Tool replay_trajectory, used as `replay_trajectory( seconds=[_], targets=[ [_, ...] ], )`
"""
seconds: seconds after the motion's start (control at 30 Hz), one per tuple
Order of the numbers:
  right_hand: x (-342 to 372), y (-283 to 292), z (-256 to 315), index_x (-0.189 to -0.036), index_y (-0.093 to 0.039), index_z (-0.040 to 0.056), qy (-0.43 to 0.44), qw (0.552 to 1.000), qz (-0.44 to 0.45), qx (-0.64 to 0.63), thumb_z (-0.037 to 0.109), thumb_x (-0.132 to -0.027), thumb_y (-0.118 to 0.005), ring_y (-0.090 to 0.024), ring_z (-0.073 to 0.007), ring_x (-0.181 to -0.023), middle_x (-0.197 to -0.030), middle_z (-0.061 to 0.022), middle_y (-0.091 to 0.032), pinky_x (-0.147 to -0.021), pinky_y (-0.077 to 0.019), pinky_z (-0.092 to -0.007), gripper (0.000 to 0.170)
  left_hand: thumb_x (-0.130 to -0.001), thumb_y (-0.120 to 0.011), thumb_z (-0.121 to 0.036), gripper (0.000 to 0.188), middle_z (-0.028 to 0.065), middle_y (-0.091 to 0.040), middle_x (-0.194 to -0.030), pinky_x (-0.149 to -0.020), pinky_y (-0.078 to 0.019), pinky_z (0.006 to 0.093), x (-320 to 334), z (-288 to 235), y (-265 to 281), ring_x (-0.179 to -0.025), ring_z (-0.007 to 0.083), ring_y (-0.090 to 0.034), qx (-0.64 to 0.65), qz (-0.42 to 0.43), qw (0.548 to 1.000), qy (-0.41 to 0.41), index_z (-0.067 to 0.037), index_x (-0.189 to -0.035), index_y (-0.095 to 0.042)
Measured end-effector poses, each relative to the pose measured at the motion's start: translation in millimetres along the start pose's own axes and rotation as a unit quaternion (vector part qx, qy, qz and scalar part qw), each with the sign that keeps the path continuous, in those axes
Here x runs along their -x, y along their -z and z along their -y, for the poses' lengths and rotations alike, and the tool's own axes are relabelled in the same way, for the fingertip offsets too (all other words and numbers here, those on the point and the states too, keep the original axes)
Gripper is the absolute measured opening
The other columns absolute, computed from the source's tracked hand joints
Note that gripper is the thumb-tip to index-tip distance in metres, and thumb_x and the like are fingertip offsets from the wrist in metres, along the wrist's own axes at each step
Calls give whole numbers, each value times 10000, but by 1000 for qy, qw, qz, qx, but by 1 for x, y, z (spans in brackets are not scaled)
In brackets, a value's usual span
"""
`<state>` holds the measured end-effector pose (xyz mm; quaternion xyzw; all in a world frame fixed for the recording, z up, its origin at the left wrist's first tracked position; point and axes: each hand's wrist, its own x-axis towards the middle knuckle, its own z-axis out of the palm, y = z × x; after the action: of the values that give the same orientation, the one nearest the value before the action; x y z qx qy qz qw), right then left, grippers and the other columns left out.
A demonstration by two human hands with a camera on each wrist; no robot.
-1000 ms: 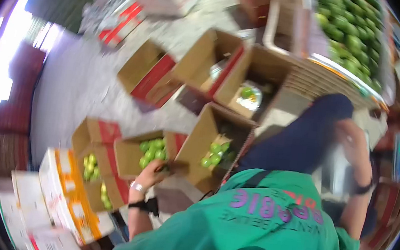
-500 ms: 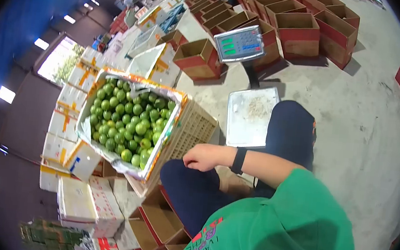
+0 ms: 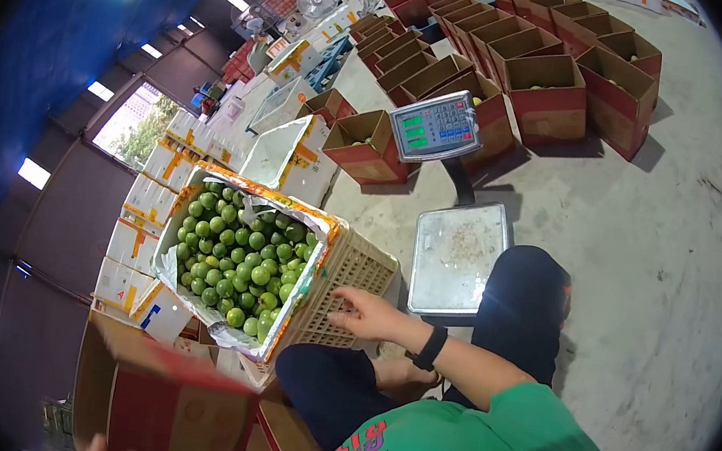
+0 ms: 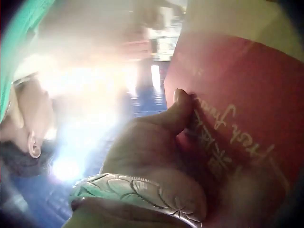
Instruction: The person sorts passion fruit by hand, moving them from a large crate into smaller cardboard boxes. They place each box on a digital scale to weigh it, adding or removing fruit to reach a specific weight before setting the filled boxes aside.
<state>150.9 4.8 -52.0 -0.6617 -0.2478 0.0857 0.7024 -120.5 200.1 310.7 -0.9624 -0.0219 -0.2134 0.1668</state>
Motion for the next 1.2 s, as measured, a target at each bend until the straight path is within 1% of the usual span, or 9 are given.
replay_trajectory(
  seconds=[0.07, 0.13, 0.27, 0.43, 0.53, 0.67, 0.83, 0.93, 1.2],
  targets=[
    [7, 21, 30, -1350, -378, 103, -89, 989, -15, -113, 427, -897, -561, -541, -232, -1054, -1167, -112, -525, -824, -484, -369, 587, -763, -700, -59, 392, 202, -621, -915, -692, -488, 396, -46, -18, -22, -787, 324, -605, 68, 60, 992, -93, 32, -1112, -548],
    [17, 48, 50, -1415, -263, 140, -182, 941, -35, -283, 504, -917, -486, -440, -195, -1191, -1262, -63, -437, -928, -438, -355, 656, -690, -711, -136, 231, 148, -522, -714, -635, -405, 396, -101, -46, -80, -718, 350, -526, 122, 11, 974, -188, -12, -806, -554],
    [33, 111, -11, -1346, -373, 134, 7, 895, -381, -232, 500, -948, -427, -448, -176, -1201, -1292, -43, -454, -1029, -330, -313, 544, -602, -648, -36, 246, 137, -526, -751, -616, -417, 409, -204, -159, -193, -732, 348, -532, 270, -56, 871, -406, -43, -813, -522],
    [58, 182, -169, -1197, -545, 173, -142, 726, -559, -374, 505, -931, -463, -519, -151, -1010, -1085, -15, -576, -886, -383, -286, 434, -648, -596, -77, 167, 65, -561, -732, -640, -419, 385, -260, -274, -346, -734, 264, -574, 321, -46, 825, -462, -104, -792, -517],
    [53, 170, -99, -1163, -562, 147, -353, 691, -563, -283, 497, -940, -451, -526, -159, -945, -1025, -15, -592, -814, -404, -298, 430, -686, -609, -130, 111, 22, -571, -700, -637, -408, 357, -241, -311, -426, -722, 209, -592, 315, -6, 818, -482, -164, -763, -537],
    [50, 198, -109, -1100, -582, 90, -155, 785, -598, -47, 403, -961, -437, -510, -125, -863, -970, -8, -588, -734, -398, -276, 372, -702, -637, -117, 125, 35, -592, -743, -668, -433, 370, -208, -304, -452, -742, 246, -604, 298, 52, 818, -489, -133, -792, -552],
    [-44, 158, 32, -1130, -547, -8, 32, 882, -447, 146, 139, -925, -535, -519, -111, -959, -1042, -42, -586, -844, -418, -242, 252, -720, -718, -191, 352, 124, -610, -886, -777, -461, 425, -254, -149, -416, -835, 333, -586, 492, 24, 837, -239, -50, -1002, -562],
    [-146, 88, 79, -1178, -525, 18, 71, 948, -230, 209, 144, -841, -608, -534, -162, -961, -1071, -83, -569, -852, -432, -285, 369, -702, -757, -276, 616, 198, -542, -1121, -880, -427, 435, -250, -5, -455, -1026, 370, -518, 318, -32, 948, -1, -24, -1198, -493],
    [-392, -103, -11, -1327, -414, 80, 52, 889, 163, 425, 463, -716, -693, -486, -417, -1130, -1266, -265, -432, -941, -433, -458, 773, -492, -864, -427, 1057, 262, -222, -1443, -1049, -305, 461, -225, 93, -501, -1286, 430, -235, 66, 100, 981, 155, -180, -1393, -370]
  ],
)
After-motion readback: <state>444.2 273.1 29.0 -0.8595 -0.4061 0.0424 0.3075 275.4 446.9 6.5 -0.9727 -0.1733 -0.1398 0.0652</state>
